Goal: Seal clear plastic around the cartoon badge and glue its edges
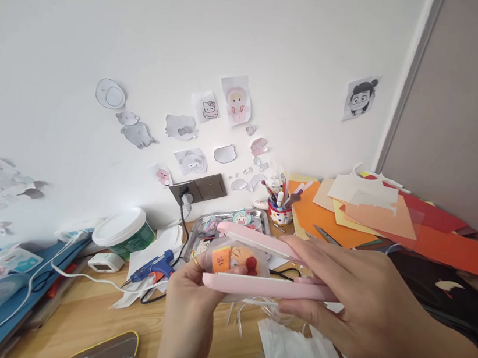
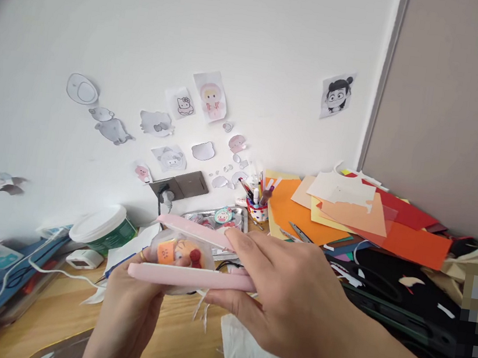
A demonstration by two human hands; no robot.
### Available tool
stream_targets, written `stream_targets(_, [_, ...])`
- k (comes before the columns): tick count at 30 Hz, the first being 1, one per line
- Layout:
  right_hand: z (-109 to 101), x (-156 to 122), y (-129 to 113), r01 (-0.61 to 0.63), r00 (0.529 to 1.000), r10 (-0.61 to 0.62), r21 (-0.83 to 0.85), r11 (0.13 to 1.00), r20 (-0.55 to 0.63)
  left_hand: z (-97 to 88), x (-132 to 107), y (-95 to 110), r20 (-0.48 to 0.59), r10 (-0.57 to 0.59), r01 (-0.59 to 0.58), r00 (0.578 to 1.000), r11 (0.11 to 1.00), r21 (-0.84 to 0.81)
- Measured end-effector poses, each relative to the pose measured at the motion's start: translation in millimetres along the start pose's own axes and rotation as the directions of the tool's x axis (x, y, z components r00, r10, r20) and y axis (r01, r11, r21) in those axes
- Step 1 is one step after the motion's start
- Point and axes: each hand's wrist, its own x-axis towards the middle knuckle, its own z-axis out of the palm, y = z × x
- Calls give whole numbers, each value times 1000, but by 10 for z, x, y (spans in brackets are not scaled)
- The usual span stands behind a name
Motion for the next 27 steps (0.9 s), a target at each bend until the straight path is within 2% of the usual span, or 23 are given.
stream_targets(4, [-20,-14,-58,-43,999,43,17,999,3,-54,26,-31,56,50,-52,997,998,44])
stream_targets(9, [-48,12,-39,-96,992,103,98,991,-76,-60,50,-33,49,82,-77,995,993,-94])
stream_targets(15, [-9,24,-40,-128,992,129,81,988,-1,-48,53,-33,52,81,-68,995,972,-225])
stream_targets(18, [6,18,-54,-124,992,123,66,990,11,-1,11,-12,10,72,-66,997,963,-260])
stream_targets(22, [5,7,-61,-105,994,104,56,993,13,64,-26,19,-39,41,-49,998,967,-251])
stream_targets(27, [8,-10,-85,-139,989,135,86,987,58,56,-2,16,-19,14,-18,1000,974,-225])
